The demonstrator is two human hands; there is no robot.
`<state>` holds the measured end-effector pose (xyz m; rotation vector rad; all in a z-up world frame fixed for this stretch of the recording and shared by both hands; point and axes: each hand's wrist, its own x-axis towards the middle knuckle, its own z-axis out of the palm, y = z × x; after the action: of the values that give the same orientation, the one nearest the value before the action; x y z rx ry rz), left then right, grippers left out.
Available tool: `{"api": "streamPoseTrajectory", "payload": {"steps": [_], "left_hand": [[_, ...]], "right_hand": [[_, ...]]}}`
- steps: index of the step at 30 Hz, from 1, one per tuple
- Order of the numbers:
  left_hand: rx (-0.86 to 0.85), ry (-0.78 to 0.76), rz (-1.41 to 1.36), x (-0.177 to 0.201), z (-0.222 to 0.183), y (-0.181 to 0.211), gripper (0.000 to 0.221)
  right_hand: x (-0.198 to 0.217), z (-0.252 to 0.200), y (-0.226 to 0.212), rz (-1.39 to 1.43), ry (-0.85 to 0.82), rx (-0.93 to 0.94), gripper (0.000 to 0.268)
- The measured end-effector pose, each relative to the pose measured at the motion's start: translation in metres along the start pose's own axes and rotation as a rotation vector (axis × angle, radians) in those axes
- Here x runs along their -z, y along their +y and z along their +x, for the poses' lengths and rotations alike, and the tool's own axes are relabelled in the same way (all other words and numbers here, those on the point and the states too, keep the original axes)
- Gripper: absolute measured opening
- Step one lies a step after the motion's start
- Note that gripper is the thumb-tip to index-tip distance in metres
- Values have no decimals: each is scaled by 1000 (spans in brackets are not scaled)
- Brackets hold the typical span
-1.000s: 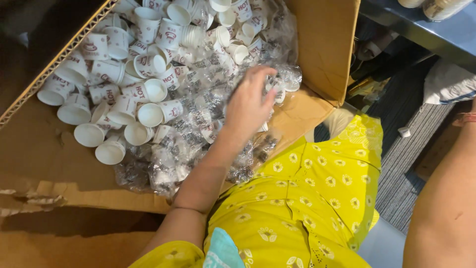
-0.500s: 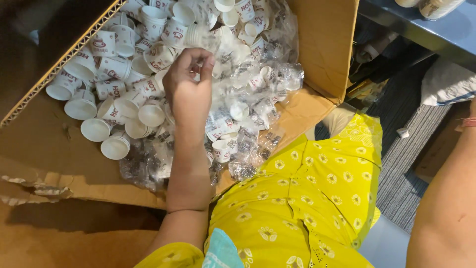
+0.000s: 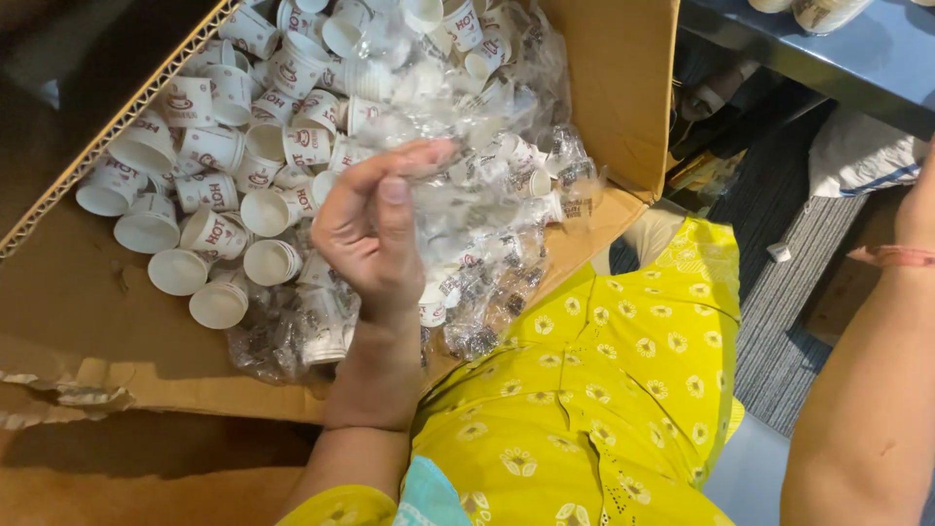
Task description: The recorder is packaging stacks of small paper cups into plastic sleeves.
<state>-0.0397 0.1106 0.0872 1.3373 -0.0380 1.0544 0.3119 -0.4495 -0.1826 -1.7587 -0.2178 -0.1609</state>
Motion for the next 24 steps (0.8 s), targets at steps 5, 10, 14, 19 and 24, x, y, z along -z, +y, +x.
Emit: {"api": "streamPoseTrajectory", "payload": {"steps": [5,10,14,19,24], "left_hand": [[-117,-51,117,-17,-4,-6,19],[-533,-218,680,-25,6,-4,15],[-531,-306,740,-24,4,-12,13],[-423,-296,697,-37,-2,-23,16],[-250,-438,701,-49,-5,-24,19]], "right_hand": [[-106,-104,-148,-148,292,61,47],[-179,-171,-197,-84,70,72,75],[-209,-184,-236,-63,-56,30,66],[-238,-191,-311,-169,-371,205,54],[-266,-187,-367,-273,-421,593,53]]}}
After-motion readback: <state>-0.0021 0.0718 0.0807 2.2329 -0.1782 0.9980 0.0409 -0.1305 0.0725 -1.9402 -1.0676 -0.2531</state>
